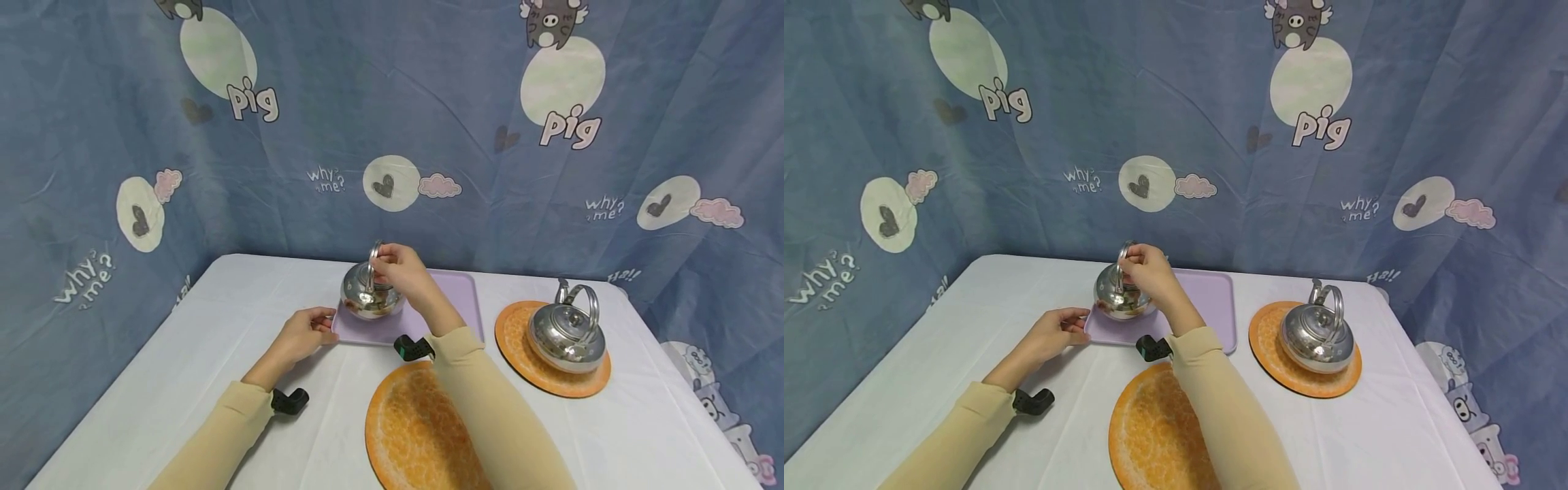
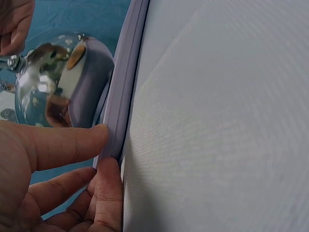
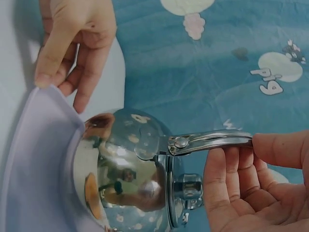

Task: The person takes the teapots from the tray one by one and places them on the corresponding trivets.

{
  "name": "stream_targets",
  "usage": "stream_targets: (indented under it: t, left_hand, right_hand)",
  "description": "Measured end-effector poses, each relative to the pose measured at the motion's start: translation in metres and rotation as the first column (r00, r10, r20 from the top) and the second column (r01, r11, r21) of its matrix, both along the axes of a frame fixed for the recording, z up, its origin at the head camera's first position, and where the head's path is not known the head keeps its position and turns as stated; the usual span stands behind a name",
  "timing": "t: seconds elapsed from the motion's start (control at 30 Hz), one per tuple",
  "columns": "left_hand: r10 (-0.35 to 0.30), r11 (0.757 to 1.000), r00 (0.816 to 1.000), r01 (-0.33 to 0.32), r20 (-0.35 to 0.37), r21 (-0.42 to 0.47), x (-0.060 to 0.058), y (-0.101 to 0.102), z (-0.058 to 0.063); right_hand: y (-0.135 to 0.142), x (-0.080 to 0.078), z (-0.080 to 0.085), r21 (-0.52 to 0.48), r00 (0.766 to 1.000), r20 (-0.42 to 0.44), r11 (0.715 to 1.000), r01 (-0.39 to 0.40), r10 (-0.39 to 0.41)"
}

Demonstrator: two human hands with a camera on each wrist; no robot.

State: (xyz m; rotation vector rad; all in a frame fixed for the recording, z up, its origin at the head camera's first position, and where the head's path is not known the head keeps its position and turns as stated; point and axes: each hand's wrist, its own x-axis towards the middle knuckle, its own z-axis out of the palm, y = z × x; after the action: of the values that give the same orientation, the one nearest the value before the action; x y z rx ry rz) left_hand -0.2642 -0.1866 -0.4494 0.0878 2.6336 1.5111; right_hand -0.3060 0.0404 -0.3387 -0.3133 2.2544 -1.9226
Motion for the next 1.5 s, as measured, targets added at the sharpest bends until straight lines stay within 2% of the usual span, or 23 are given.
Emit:
stream_targets:
  t: [0.27,0.4,0.63,0.93,1.5]
  left_hand:
    - [-0.020,1.000,1.000,0.020,0.001,-0.002,-0.001,0.000,0.001]
    - [-0.014,1.000,1.000,0.014,-0.003,-0.016,0.000,-0.004,0.003]
    - [-0.016,1.000,1.000,0.016,-0.007,-0.019,0.002,-0.007,0.002]
    - [-0.001,1.000,1.000,0.001,-0.007,-0.013,0.003,-0.004,-0.002]
    - [-0.018,1.000,1.000,0.018,0.008,0.000,-0.001,-0.001,0.001]
  right_hand:
    - [0.023,0.008,0.007,0.017,0.999,-0.036,0.999,-0.036,0.036]
    - [0.035,0.018,0.013,0.018,0.997,-0.041,0.998,-0.060,0.061]
    - [0.058,0.032,0.021,0.078,0.994,-0.066,0.994,-0.082,0.087]
    - [0.086,0.049,0.020,0.165,0.989,-0.116,0.984,-0.071,0.090]
    - [0.124,0.084,0.014,0.224,0.976,-0.186,0.972,-0.073,0.116]
